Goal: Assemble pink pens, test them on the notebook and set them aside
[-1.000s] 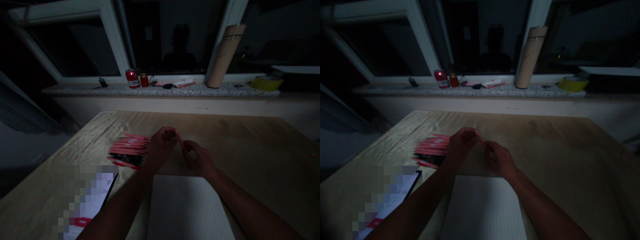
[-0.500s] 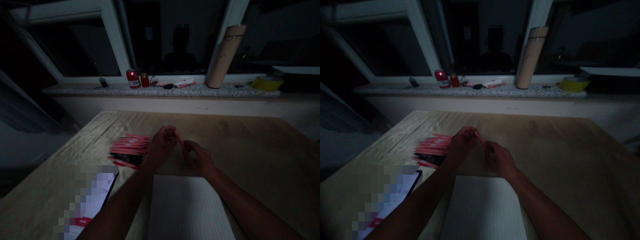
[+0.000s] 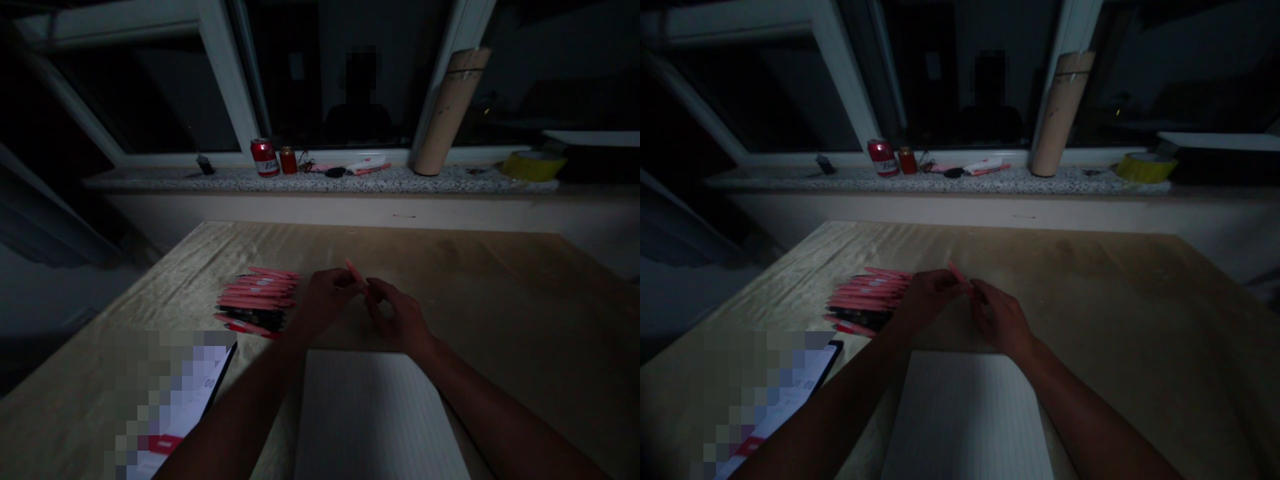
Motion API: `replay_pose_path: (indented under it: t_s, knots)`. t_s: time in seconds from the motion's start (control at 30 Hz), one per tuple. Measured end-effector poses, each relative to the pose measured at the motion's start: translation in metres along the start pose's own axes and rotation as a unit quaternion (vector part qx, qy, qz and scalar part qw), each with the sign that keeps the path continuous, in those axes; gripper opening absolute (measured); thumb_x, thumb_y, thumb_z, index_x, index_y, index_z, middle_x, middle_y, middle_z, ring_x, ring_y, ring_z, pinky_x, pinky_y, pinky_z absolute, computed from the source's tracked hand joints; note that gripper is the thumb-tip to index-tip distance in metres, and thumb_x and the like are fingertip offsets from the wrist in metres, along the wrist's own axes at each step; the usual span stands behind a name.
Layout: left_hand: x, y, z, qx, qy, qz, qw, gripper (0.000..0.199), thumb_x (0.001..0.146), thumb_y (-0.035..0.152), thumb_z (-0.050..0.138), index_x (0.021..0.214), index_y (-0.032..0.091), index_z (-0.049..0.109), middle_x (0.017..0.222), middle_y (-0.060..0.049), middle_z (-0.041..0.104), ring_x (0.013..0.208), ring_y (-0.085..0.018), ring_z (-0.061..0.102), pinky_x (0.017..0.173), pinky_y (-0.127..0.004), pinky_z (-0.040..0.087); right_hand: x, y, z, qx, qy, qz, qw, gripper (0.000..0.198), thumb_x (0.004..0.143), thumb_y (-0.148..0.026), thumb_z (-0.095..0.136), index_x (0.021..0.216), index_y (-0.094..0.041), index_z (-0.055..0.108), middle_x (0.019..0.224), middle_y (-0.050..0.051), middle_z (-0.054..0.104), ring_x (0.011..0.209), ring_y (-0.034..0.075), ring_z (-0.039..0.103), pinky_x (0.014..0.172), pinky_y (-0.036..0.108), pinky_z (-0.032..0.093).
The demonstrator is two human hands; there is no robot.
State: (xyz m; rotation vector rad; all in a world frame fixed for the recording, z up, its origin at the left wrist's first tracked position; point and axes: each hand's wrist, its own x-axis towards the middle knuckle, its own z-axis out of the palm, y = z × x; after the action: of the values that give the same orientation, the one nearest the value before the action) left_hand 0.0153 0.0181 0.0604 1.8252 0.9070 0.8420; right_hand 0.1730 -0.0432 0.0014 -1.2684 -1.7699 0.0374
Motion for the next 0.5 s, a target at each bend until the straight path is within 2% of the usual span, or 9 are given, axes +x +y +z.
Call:
replay_pose_path:
  t_s: [0.23,0.4,0.5]
  knots:
    - [0.002,-0.002,0.002,-0.030,-0.018,0.016,0.999,0.017,0.076,0.026,0.055,0.082,0.016,0.067,0.082,-0.004,0.070,0.078,-0.018,0.064,0.073,-0.028,0.048,-0.001,0.003,-0.001,0.011,-0.016,-0.007,1.000,0.042,0.084,-0.018,0.045,0.127,-0.017,0.042,0.093,0.010,0.068,0.077,0.016,0.065,0.070,0.028,0.052]
    - [0.003,-0.007,-0.001,-0.039,0.016,0.011,0.999,0.020,0.075,0.029,0.057,0.085,0.016,0.067,0.082,-0.004,0.069,0.079,-0.018,0.063,0.073,-0.029,0.047,-0.002,0.005,0.002,0.007,-0.006,0.021,1.000,0.047,0.082,-0.026,0.054,0.127,-0.019,0.042,0.095,0.008,0.066,0.077,0.016,0.064,0.071,0.029,0.052]
    - [0.004,-0.010,-0.005,-0.050,0.037,0.009,0.998,0.024,0.075,0.032,0.058,0.089,0.016,0.066,0.080,-0.003,0.068,0.076,-0.017,0.062,0.071,-0.028,0.047,-0.001,0.004,0.003,-0.005,0.009,0.024,1.000,0.040,0.080,-0.029,0.057,0.118,-0.020,0.048,0.092,0.007,0.065,0.075,0.016,0.062,0.070,0.029,0.051]
